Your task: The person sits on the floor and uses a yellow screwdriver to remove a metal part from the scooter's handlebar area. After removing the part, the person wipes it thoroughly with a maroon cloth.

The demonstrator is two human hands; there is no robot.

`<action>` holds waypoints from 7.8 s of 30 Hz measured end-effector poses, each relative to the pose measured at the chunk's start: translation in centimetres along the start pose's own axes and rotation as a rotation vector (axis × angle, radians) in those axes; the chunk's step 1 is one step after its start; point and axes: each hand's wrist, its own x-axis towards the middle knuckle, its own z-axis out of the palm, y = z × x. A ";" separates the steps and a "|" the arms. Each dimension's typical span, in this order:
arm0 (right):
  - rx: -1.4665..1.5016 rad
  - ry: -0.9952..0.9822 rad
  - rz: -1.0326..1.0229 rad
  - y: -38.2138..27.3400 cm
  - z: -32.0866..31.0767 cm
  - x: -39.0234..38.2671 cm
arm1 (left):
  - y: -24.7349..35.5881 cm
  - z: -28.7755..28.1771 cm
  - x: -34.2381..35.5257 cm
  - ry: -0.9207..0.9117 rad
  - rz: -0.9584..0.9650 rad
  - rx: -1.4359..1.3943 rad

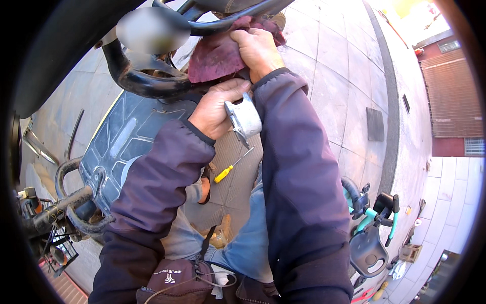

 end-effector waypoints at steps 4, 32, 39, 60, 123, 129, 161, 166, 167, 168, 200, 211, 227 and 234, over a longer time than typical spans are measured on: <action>0.076 0.052 0.078 -0.1 0.3 0.2 | 0.2 -0.3 0.0 0.009 0.014 0.066; -0.015 0.014 0.163 -0.5 -0.6 -0.4 | 0.2 -0.8 0.1 0.012 -0.020 0.017; -0.015 -0.033 0.295 -1.2 -1.9 -3.5 | 0.0 0.3 0.0 0.135 0.096 -0.005; -0.289 0.205 0.210 -1.6 -5.0 -4.4 | 1.1 0.3 -1.1 0.067 -0.062 0.037; -0.615 0.038 -0.195 0.3 -1.3 -0.7 | 0.0 1.5 -0.3 0.308 0.349 0.515; -0.078 -0.048 0.144 -1.8 -2.7 -3.1 | 0.7 2.0 -2.0 0.149 0.103 0.051; -0.075 -0.289 0.256 -3.3 -5.5 -7.2 | 0.5 1.5 -1.5 0.272 0.141 0.406; -0.023 -0.048 0.232 -1.7 -5.6 -5.7 | 0.5 1.9 -1.6 0.266 0.166 0.450; 0.008 -0.038 0.217 -1.2 -5.6 -5.2 | 0.6 1.7 -1.5 0.260 0.161 0.456; 0.039 -0.027 0.203 -0.9 -5.6 -4.7 | 0.6 1.7 -1.5 0.253 0.156 0.461; 0.234 -0.122 0.391 0.5 -3.6 -3.4 | 0.1 1.3 -0.9 0.327 0.261 0.770; 0.246 -0.039 0.429 0.8 -3.9 -3.0 | 0.0 1.2 -0.8 0.322 0.268 0.751; 0.222 -0.044 0.407 0.8 -3.2 -2.7 | 0.1 1.4 -1.0 0.332 0.292 0.791; 0.239 -0.032 0.446 0.4 -4.2 -2.9 | 0.1 1.3 -0.9 0.306 0.274 0.758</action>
